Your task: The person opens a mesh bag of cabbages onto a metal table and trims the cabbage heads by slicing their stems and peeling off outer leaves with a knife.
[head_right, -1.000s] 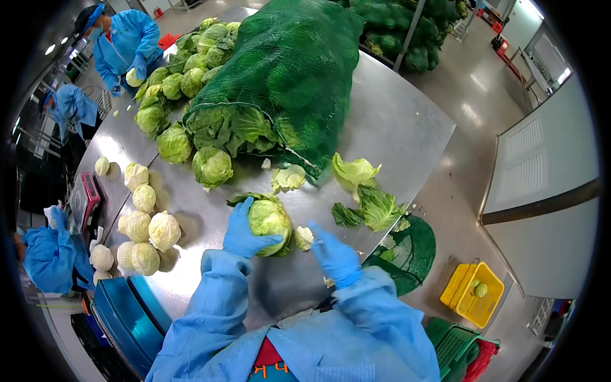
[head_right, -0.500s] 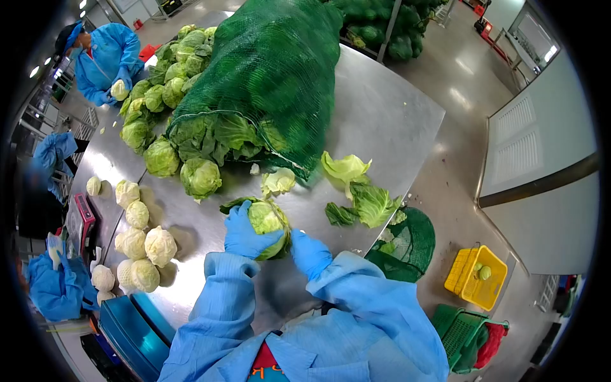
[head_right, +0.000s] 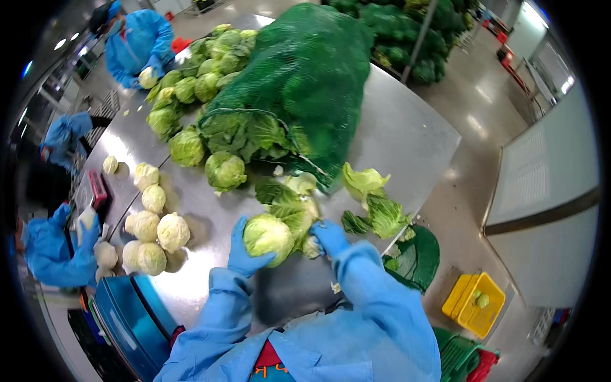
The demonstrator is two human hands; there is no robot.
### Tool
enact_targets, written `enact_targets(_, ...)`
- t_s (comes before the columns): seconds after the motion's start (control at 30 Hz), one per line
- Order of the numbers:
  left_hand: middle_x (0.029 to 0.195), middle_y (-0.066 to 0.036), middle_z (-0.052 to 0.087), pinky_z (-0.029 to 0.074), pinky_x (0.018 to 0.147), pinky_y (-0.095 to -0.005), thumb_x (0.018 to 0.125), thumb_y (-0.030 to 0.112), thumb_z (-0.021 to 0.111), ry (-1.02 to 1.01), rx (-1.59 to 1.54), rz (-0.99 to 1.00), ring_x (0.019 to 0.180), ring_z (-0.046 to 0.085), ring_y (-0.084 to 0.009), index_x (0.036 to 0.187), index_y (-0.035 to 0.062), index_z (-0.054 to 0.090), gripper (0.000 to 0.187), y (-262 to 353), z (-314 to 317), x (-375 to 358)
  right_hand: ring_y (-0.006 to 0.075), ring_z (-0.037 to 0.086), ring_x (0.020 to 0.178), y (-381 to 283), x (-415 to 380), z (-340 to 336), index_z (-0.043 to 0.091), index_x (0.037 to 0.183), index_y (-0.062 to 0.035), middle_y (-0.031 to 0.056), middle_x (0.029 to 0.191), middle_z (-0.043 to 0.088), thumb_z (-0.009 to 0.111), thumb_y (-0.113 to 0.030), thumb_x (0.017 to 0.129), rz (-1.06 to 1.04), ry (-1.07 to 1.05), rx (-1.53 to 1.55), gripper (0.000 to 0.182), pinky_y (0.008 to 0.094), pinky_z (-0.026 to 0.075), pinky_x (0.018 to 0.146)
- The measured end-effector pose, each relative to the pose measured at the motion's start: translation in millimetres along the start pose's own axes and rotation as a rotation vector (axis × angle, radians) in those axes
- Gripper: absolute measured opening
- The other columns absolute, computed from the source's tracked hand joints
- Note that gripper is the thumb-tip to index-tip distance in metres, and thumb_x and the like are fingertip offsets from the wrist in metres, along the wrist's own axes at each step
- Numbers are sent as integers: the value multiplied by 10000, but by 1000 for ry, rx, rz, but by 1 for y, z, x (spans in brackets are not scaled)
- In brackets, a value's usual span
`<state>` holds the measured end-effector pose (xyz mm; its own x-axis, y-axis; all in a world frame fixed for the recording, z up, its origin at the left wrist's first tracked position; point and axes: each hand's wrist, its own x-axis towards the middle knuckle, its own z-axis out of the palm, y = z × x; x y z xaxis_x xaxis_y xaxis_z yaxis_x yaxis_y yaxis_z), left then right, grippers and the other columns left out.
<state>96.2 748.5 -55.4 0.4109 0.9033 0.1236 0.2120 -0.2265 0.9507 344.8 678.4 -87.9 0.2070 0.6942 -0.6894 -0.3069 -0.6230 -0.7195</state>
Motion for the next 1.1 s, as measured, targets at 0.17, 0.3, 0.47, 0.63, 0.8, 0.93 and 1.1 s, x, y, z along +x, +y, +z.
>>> enact_targets(0.17,1365,-140,402,390,1051,-384,567,203,901,58,9,-180,1243,432,-257,1445,35,239,1113,-2,-41,-21,157,626,752,-26,-44,48,653,1081,-105,89,944,667,588,-146,909,-654,230,-92,189,333,526,655)
enact_targets(0.3,1330,-163,399,405,1032,-385,520,261,926,54,-46,-321,1211,450,-264,1413,17,255,1143,-2,-49,-8,262,497,1224,-55,32,96,577,1257,-219,100,1398,454,574,-120,879,-1002,269,-883,391,519,361,1027)
enact_targets(0.47,1282,-167,431,416,1008,-395,528,271,924,93,-38,-277,1134,502,-253,1328,13,321,1035,-6,-60,-10,344,189,1423,-68,73,105,458,1356,-367,55,1522,267,550,-257,886,-443,208,-1292,492,697,40,1072)
enact_targets(0.63,1332,-156,394,399,1013,-404,677,289,834,52,-206,-452,1177,470,-293,1287,28,421,782,-22,-85,-18,313,332,1343,-7,26,29,501,1311,-355,-3,1395,440,571,-284,872,-711,315,-1358,449,694,125,1057)
enact_targets(0.8,1377,-190,381,329,1068,-406,769,347,733,-24,273,-71,1257,407,-342,1355,56,427,721,-17,-77,-5,342,359,1337,21,-41,-85,519,1320,-340,54,1405,463,586,-259,866,-636,417,-1356,466,574,157,1114)
enact_targets(0.93,1352,-196,370,316,1082,-418,691,374,789,-260,234,-6,1242,407,-361,1372,52,412,843,6,-67,15,341,367,1326,53,-84,-165,580,1276,-291,119,1408,444,611,-148,808,-677,579,-1268,491,549,167,1122)
enact_targets(1.1,1232,-203,414,381,1020,-426,496,404,904,-317,658,-179,1141,457,-334,1310,10,408,1032,66,-32,23,290,490,1205,48,-99,-136,556,1320,-200,152,1312,518,568,-16,820,-871,691,-958,533,396,354,1026)
